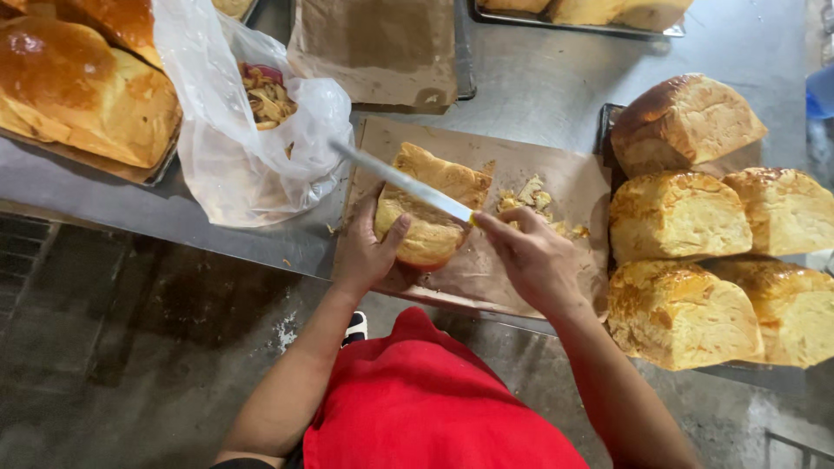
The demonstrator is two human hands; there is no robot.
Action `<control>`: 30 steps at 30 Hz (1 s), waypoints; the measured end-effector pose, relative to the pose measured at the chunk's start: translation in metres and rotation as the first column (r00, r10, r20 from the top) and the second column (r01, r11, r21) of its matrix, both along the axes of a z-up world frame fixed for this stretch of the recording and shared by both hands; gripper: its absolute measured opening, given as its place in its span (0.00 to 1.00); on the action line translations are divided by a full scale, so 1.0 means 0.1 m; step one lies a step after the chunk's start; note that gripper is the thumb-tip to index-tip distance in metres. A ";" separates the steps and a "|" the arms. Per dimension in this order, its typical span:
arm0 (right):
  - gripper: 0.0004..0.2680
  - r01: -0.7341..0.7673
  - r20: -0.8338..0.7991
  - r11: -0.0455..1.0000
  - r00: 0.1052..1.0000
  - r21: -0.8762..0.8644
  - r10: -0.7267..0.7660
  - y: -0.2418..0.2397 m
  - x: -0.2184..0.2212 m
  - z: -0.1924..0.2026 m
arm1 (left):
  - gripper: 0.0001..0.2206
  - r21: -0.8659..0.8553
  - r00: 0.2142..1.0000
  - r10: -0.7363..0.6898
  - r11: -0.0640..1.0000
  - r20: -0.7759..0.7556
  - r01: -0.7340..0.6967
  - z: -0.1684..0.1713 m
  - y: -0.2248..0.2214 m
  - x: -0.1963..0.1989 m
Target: The person picks up loaves of bread, cuts them into pieces using a knife on a paper-lined surface, and arranges the resulting pieces and other loaves onto metal trays before carrying a tray to a rack.
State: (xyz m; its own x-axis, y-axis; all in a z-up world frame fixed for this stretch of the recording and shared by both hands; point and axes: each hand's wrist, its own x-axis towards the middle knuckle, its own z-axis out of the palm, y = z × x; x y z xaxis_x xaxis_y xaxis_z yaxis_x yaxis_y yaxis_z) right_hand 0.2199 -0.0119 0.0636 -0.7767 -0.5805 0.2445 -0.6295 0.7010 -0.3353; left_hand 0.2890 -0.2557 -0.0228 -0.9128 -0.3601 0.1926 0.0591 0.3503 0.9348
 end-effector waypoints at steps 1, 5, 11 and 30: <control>0.11 -0.025 -0.074 0.996 0.997 0.083 0.032 -0.04 0.01 0.03 | 0.29 0.012 1.000 -0.009 1.000 -0.022 0.009 -0.01 0.00 -0.01; 0.11 0.002 -0.118 0.987 0.993 0.161 0.017 0.16 0.02 0.12 | 0.27 0.005 0.996 -0.045 0.999 -0.076 0.045 -0.03 -0.02 -0.05; 0.11 0.023 -0.228 0.988 0.974 0.152 0.013 0.24 0.00 -0.03 | 0.30 -0.084 0.997 -0.023 0.996 -0.078 0.017 -0.12 0.11 -0.01; 0.09 0.189 -0.206 0.982 0.961 0.012 -0.183 0.45 0.02 -0.14 | 0.29 -0.066 0.999 -0.054 0.996 0.002 0.054 0.04 0.12 0.04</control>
State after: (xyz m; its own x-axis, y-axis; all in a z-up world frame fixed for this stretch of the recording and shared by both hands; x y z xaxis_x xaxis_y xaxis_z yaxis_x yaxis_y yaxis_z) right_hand 0.2215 0.0335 0.0500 -0.8078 -0.4402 0.3919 -0.5393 0.8203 -0.1902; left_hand 0.2933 -0.2433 -0.0187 -0.9307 -0.2965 0.2141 0.0793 0.4079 0.9096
